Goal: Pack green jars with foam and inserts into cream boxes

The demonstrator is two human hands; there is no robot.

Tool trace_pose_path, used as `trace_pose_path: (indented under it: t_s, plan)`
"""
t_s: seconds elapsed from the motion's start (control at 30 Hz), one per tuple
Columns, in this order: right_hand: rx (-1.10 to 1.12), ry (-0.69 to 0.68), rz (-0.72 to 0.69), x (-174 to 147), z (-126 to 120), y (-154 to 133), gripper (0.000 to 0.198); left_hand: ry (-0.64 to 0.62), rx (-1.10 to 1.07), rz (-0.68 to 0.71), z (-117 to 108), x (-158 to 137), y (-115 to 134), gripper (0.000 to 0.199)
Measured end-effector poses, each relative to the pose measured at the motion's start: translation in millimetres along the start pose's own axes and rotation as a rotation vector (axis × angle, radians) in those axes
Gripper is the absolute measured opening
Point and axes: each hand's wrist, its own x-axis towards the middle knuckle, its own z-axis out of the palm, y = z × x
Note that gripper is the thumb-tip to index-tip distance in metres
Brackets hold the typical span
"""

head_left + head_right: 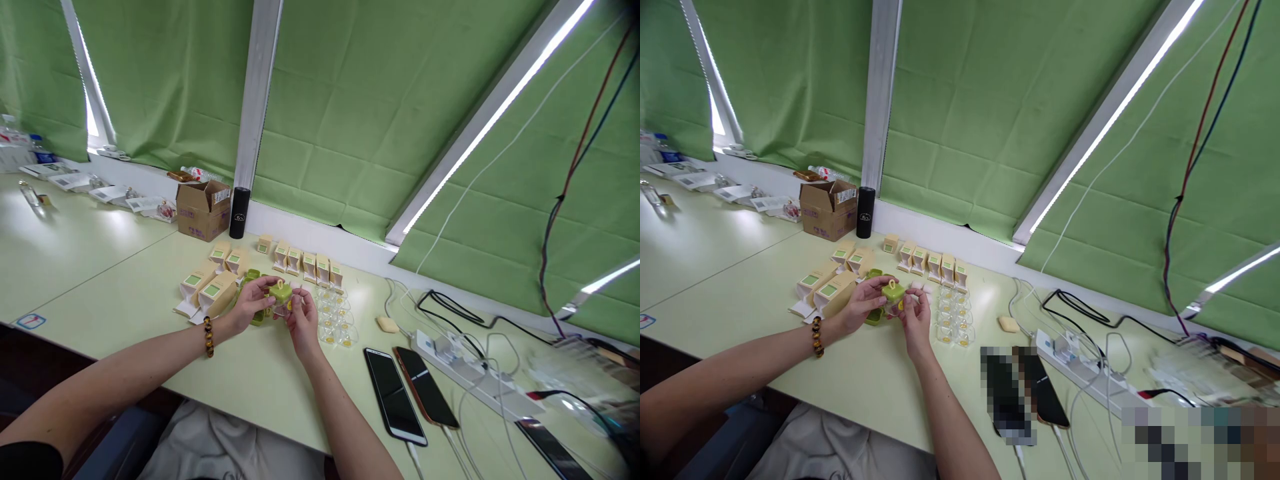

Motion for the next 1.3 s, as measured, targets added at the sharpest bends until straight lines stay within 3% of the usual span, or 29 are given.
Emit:
trace_pose_path:
  t_s: [0.47,0.67,0.87,1.3]
  plan:
    - [-0.045,0.033,-0.023,0.6,1.0,-3.1,0.046,0.076,0.214,0.083,10.2,-2.3,20.0,0.045]
    - [-0.149,0.046,-0.07,0.4,-2.0,1.0,0.044,0.189,0.477,0.261,11.8,-0.7,18.9,0.03]
    - [-0.19,0.069,-0.126,2.6,-2.1,3.8,0.043,0.261,0.559,0.375,11.4,-0.1,16.8,0.015]
    - [-0.208,0.071,-0.153,2.2,1.5,1.8,0.043,0.279,0.544,0.252,9.7,-1.0,13.0,0.023]
